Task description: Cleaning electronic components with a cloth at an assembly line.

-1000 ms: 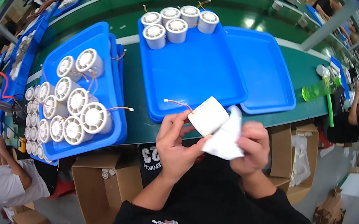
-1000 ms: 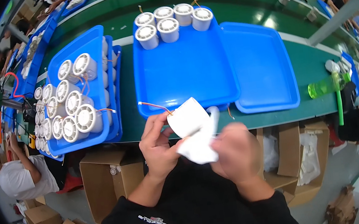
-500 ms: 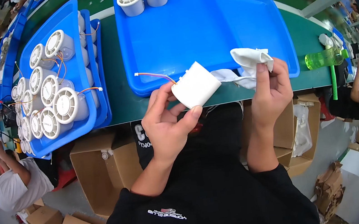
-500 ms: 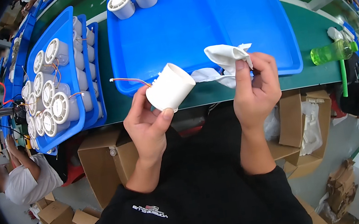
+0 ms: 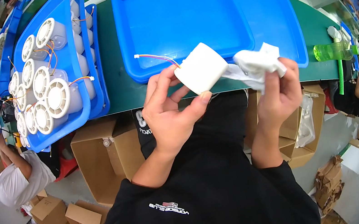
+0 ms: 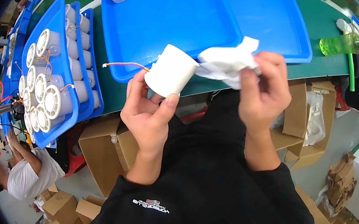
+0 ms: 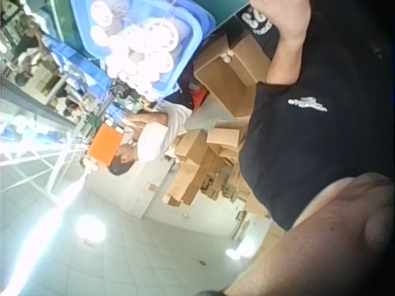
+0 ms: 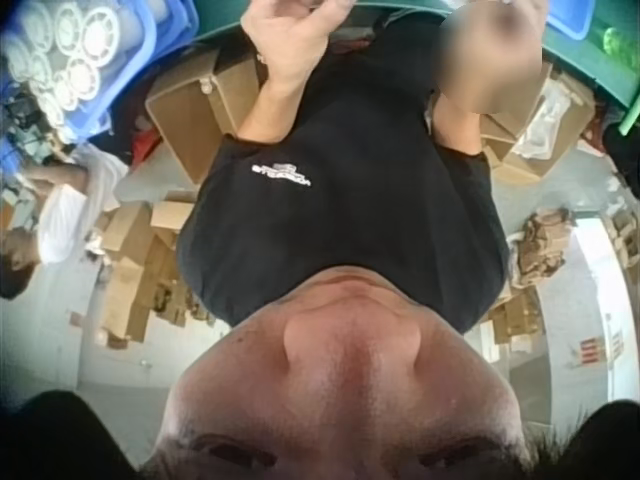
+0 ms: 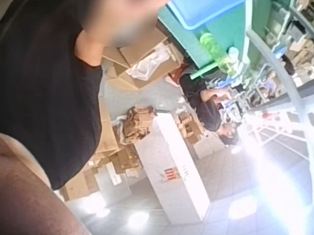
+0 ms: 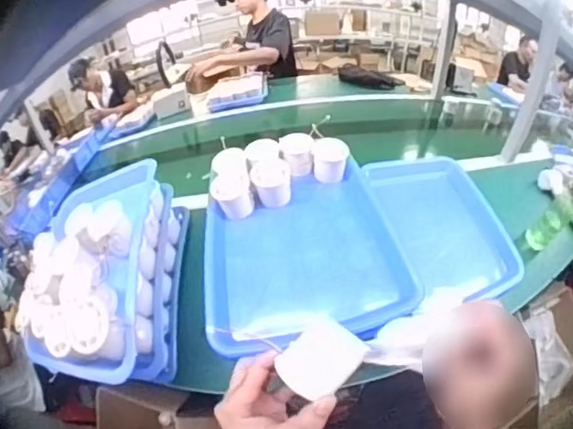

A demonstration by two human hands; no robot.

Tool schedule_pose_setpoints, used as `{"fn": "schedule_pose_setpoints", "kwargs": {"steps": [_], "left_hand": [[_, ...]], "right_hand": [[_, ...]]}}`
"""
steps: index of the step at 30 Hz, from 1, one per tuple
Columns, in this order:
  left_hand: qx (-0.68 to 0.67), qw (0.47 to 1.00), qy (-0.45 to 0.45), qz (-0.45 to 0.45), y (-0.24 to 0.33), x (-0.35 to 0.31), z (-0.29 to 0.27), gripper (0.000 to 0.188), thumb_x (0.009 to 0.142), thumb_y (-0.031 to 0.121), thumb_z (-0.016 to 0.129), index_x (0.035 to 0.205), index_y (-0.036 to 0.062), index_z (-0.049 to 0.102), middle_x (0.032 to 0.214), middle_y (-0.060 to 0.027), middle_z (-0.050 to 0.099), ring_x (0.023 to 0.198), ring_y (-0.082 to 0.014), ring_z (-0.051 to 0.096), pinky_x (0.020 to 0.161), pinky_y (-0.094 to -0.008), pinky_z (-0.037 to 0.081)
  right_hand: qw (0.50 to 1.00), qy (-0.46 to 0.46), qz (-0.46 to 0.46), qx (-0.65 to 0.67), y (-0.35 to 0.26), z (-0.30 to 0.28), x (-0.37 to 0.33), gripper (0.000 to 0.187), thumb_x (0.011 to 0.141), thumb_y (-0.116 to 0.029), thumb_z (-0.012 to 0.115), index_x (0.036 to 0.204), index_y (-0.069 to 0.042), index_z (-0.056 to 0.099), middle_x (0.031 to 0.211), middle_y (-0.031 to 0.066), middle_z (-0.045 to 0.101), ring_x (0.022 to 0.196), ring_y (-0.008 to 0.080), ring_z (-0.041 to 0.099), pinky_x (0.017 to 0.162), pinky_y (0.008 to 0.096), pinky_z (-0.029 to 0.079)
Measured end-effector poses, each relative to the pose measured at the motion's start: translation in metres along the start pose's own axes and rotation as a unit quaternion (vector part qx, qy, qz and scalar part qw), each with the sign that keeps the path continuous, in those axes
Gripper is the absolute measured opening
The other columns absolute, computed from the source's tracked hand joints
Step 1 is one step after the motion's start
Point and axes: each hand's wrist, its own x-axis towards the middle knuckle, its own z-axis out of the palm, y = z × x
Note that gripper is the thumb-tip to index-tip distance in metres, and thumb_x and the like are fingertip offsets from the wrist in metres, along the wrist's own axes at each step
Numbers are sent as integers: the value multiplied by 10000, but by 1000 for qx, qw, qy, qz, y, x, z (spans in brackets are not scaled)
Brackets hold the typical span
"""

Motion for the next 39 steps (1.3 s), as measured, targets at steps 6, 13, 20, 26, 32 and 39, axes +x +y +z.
{"fn": "schedule_pose_setpoints", "kwargs": {"steps": [6,13,20,26,32,39], "left_hand": [[176,974,-42,140,2,-4,-1,674,605,-42,820,1219,-51,540,1120,-125,513,1041,-210,588,863,-362,577],[163,971,-13,176,-4,-5,-1,651,577,-9,819,1182,-46,581,1083,-136,548,969,-220,614,773,-315,592],[244,939,6,244,-11,-2,2,660,545,21,831,1161,-27,600,1029,-134,576,908,-233,635,733,-301,602],[186,970,5,158,3,3,-2,598,601,-45,789,1158,-71,570,1086,-108,515,982,-204,602,810,-358,597],[-138,988,-57,-31,10,-6,0,575,734,45,729,1231,-113,486,1146,-88,532,1069,-166,541,921,-332,485],[-279,926,-61,-246,19,-8,5,627,848,299,657,1302,-79,448,1209,-128,576,1091,-207,600,941,-336,496]], "right_hand": [[947,-203,-240,-63,-24,32,6,421,519,8,743,928,-91,723,805,26,525,738,216,492,627,323,411],[942,-209,-258,-57,-29,34,5,357,545,-4,733,895,-70,704,834,18,560,728,220,502,649,327,406],[943,-192,-230,-142,-30,43,18,220,654,11,758,854,-50,689,767,48,527,713,219,499,617,320,383],[970,-165,-172,-47,-24,39,-21,225,661,4,736,870,-45,665,801,49,599,668,236,559,618,337,415],[975,-129,125,129,-25,33,-54,259,807,24,653,1050,31,564,853,83,632,733,137,610,610,281,502],[852,-85,321,405,-18,36,-34,202,947,-72,550,1129,6,512,1044,92,631,937,133,626,798,273,504]]}}
